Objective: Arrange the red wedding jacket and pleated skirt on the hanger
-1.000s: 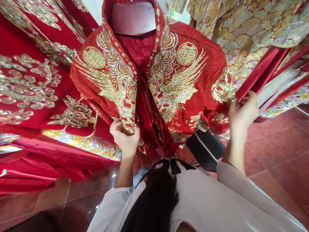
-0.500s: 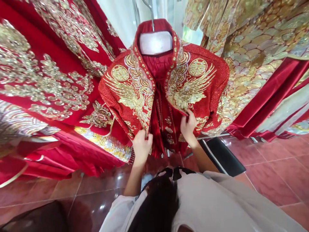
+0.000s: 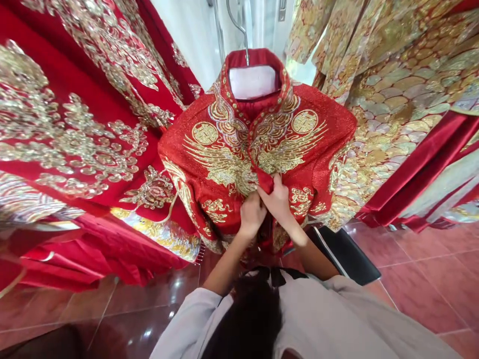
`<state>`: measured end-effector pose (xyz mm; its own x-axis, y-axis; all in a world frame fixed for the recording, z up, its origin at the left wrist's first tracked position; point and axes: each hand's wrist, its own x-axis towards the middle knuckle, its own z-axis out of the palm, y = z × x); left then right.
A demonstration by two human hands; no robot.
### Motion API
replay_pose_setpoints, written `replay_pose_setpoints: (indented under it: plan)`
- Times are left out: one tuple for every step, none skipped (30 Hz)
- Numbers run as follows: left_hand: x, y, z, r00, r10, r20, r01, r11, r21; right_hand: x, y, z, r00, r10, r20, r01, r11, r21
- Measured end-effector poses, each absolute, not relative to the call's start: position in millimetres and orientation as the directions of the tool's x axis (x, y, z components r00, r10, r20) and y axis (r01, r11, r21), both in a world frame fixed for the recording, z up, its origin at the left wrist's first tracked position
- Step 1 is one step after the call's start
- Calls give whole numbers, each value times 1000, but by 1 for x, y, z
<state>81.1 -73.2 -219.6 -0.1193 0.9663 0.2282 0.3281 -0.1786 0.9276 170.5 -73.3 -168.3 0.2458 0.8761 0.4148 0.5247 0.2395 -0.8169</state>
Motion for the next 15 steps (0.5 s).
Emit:
replay_pose_setpoints:
  plan:
    - [73, -69, -225, -150, 958, 243, 407, -164, 898, 170, -66, -179, 266, 859, 438, 529, 250, -811]
    - [65, -68, -231, -191, 949, 249, 454, -140, 880, 171, -61, -192, 289, 834, 469, 533, 267, -803]
    - [55, -68, -238, -239, 938, 253, 484, -111, 868, 172, -60, -205, 320, 803, 503, 544, 279, -792]
    - [46, -71, -244, -285, 923, 257, 515, -79, 854, 174, -61, -219, 351, 770, 533, 562, 282, -778]
    - [37, -74, -251, -328, 907, 263, 540, -49, 840, 177, -63, -232, 373, 742, 557, 583, 279, -763]
    - [29, -79, -257, -361, 893, 268, 559, -23, 829, 180, -68, -244, 384, 722, 575, 603, 275, -749]
    - [23, -86, -263, -379, 885, 271, 573, -6, 819, 183, -73, -253, 383, 714, 587, 619, 274, -736]
    - [18, -93, -268, -381, 884, 270, 583, 3, 813, 186, -79, -259, 373, 714, 592, 628, 276, -728]
    - [17, -102, -273, -367, 893, 262, 587, 3, 810, 188, -86, -262, 357, 722, 593, 629, 283, -724]
    - [18, -111, -277, -337, 908, 249, 587, -4, 810, 189, -95, -261, 335, 734, 591, 625, 296, -722]
    - [22, -121, -280, -294, 928, 231, 582, -18, 813, 190, -105, -257, 313, 746, 588, 617, 311, -723]
    - [30, -132, -283, -243, 947, 211, 573, -35, 819, 189, -116, -250, 293, 756, 585, 610, 323, -723]
    - [39, -141, -285, -188, 963, 191, 559, -55, 827, 187, -127, -242, 262, 764, 590, 598, 351, -720]
    - [50, -149, -287, -133, 976, 173, 542, -74, 837, 184, -136, -232, 219, 768, 602, 580, 393, -713]
    - [61, -155, -289, -81, 985, 156, 521, -92, 849, 180, -144, -223, 171, 769, 616, 557, 440, -705]
